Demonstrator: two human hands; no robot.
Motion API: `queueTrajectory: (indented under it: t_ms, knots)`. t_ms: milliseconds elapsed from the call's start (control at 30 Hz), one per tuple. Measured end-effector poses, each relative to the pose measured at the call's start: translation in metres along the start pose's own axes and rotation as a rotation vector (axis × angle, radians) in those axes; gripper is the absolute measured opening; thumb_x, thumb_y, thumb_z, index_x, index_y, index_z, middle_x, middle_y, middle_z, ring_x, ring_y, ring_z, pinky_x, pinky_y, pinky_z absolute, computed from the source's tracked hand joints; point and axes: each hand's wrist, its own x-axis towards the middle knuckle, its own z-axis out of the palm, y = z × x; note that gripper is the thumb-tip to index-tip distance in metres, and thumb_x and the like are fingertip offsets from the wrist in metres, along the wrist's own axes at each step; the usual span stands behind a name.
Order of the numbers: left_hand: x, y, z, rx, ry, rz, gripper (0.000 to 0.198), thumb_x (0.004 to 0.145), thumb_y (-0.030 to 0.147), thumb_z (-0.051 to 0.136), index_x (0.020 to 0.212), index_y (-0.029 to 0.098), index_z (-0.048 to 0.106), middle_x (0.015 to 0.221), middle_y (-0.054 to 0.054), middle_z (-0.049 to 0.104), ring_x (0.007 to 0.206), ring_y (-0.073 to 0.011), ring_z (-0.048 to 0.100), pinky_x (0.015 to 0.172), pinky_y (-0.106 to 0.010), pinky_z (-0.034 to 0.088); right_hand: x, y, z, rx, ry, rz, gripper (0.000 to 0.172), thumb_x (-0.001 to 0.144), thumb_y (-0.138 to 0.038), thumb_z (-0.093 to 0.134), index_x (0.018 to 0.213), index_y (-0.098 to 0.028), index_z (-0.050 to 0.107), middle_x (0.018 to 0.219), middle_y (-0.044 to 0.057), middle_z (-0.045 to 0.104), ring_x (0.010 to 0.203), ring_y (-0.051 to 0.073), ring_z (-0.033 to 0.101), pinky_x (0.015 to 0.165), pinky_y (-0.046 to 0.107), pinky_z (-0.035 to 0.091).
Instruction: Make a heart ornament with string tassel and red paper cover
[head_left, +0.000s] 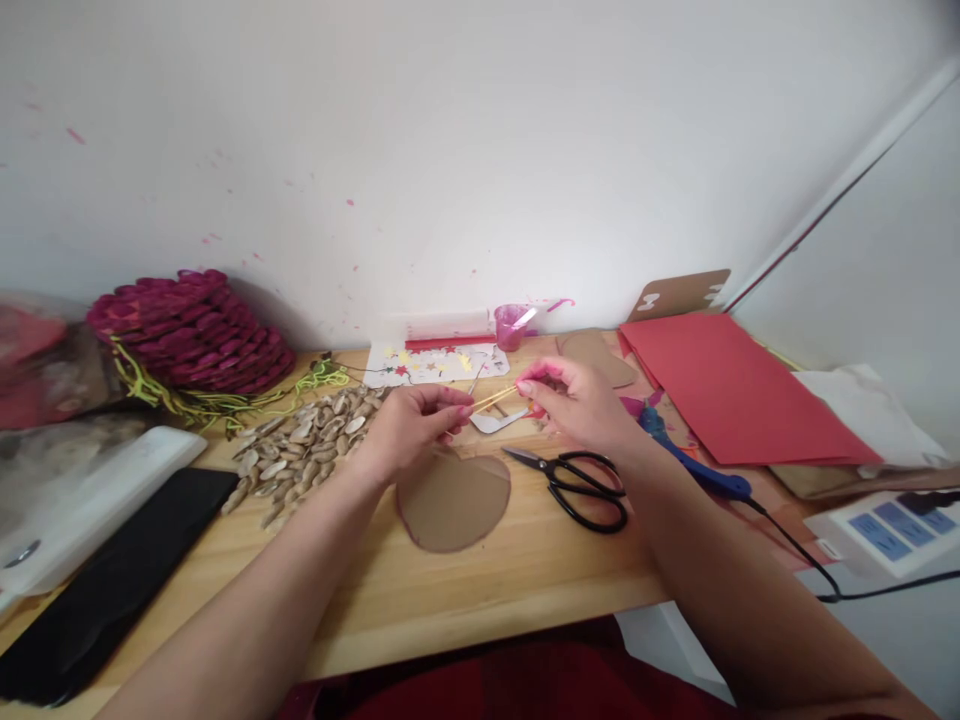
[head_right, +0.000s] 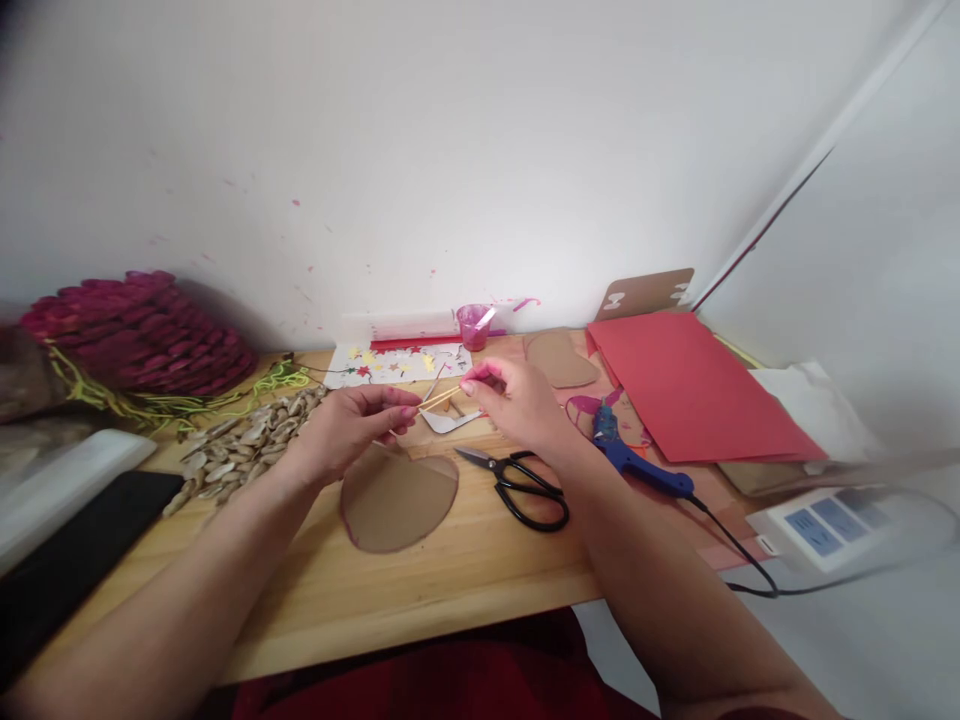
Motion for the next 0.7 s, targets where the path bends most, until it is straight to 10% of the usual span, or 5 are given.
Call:
queueTrajectory:
  t_ms: [700]
  knots:
    - [-0.0001,-0.0073,-0.0034,0.297,-0.139,0.108,0.035,0.085,0.051,0.065,0.081,0.017,0.064,0.077,-0.004,0.069,0.071,-0.0160,0.061,0.064,-0.026,0.050,0.0010,0.0044,-0.0027,-0.097,0.110,-0.055,0.014,0.092,-0.033,0.060,0.086,-0.021,0.065,0.069,-0.001,0.063,0.059,0.015,0.060,0.053,0.027,0.045]
